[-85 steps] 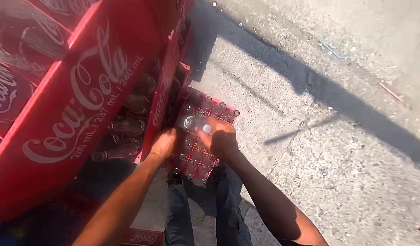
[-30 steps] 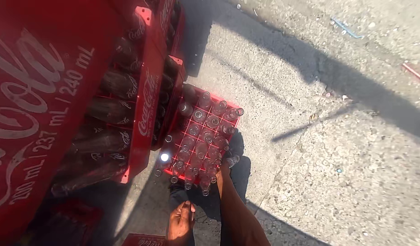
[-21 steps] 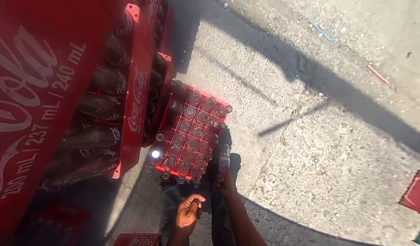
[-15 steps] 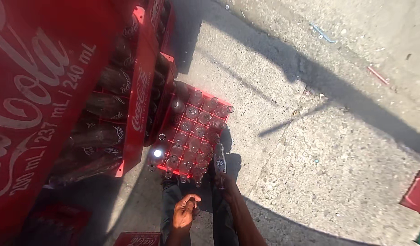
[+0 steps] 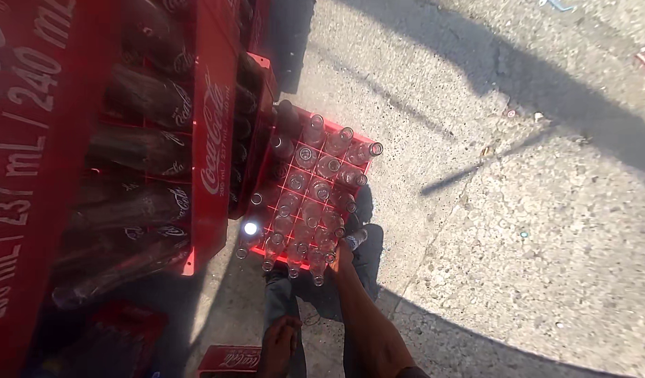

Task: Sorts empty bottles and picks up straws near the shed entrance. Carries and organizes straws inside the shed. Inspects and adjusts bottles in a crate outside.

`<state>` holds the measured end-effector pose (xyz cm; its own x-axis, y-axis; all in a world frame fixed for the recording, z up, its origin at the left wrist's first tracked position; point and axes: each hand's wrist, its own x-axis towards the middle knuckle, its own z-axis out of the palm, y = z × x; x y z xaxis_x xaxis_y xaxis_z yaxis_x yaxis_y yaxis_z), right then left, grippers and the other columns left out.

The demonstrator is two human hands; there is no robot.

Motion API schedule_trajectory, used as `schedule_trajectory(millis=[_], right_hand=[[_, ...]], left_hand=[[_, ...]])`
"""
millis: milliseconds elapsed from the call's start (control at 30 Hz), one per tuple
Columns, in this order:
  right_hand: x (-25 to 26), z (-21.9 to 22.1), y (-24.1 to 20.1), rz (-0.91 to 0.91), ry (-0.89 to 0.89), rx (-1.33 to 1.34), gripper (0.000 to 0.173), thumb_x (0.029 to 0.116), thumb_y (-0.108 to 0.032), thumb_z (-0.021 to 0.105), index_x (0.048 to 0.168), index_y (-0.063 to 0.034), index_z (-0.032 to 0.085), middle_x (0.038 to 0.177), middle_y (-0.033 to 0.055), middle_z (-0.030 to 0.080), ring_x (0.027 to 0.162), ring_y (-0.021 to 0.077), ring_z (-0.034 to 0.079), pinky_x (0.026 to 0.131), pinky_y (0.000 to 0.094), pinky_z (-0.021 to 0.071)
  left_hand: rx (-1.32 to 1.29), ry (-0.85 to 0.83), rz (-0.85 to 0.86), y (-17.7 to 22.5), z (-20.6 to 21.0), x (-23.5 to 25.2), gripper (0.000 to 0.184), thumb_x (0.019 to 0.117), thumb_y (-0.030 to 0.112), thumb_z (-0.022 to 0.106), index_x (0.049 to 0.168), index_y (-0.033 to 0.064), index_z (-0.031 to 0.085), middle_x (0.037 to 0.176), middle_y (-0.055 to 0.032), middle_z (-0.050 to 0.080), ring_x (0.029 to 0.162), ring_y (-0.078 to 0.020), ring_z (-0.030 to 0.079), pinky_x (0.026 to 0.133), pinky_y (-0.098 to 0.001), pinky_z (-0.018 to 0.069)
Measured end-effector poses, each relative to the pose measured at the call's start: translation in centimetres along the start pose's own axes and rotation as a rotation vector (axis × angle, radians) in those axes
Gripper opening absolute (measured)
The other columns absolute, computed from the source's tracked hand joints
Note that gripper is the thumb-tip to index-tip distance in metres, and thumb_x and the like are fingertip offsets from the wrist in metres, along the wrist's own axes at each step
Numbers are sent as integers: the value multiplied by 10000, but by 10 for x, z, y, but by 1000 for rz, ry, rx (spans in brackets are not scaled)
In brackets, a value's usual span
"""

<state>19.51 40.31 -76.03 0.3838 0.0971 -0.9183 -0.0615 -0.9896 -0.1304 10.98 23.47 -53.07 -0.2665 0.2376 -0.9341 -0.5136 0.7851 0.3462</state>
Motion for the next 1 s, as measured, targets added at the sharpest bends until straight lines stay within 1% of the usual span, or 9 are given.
schedule_trajectory(millis=[67,233,367,467,667,767,833,900,1000], right_hand=[[9,15,-14,-5,10,6,533,1082,-401,495,1313,77,549,1186,262,629,1021,341,645,868,516,552],[-18,-33,-30,54,-151,156,476,1096,-468,405,1177,-18,535,823,86,632,543,129,553,472,283,483],[-105,-84,-40,-26,-185,130,468,1112,-459,358,1012,-43,547,685,40,569,493,114,522,460,263,479],[-150,-104,-38,-222,-123,121,374,1126,-381,367,1040,-45,506,687,18,526,521,89,520,499,237,483],[-188,-97,-43,-486,-102,49,312,1128,-314,359,1133,-32,494,747,28,553,593,94,563,554,247,513],[-204,-87,-53,-730,-247,-97,406,1065,-198,479,1387,28,376,835,66,582,618,130,600,580,295,558],[-213,-82,-71,-890,-387,-267,648,999,-172,593,1514,83,292,981,110,641,668,115,631,603,288,578],[-221,-72,-96,-1015,-518,-534,722,982,-221,628,1563,58,302,1257,148,663,990,126,695,856,312,606],[-236,-31,-132,-1199,-552,-958,634,995,-222,552,1573,-32,371,1290,200,633,1091,261,667,928,453,563]], left_hand=[[17,-6,32,5,-2,16,311,982,57,376,1033,17,681,637,33,565,505,-69,506,496,-232,459],[19,-102,44,9,25,26,281,1024,101,422,1092,14,681,638,10,552,508,-97,509,504,-262,471],[177,-162,77,26,87,35,341,1059,286,511,1220,32,672,896,-63,654,701,-139,595,653,-331,523],[340,-129,38,50,121,29,438,1011,432,595,1071,13,710,976,-129,707,927,-243,683,876,-473,549],[488,-271,73,84,96,10,512,1043,516,490,915,72,710,808,-75,651,796,-214,636,792,-465,512],[118,-294,181,72,51,-9,369,1052,385,504,938,103,713,713,33,624,613,-80,580,598,-279,503],[-368,-420,163,58,15,-15,336,1033,320,520,1096,48,705,856,-62,719,666,-135,670,608,-289,584],[-576,-480,187,51,-17,-8,350,977,337,601,1152,49,695,1011,-155,729,767,-221,717,654,-358,615],[-503,-214,300,77,-41,21,391,1021,343,552,765,92,708,776,-82,709,592,-137,669,517,-271,569]])
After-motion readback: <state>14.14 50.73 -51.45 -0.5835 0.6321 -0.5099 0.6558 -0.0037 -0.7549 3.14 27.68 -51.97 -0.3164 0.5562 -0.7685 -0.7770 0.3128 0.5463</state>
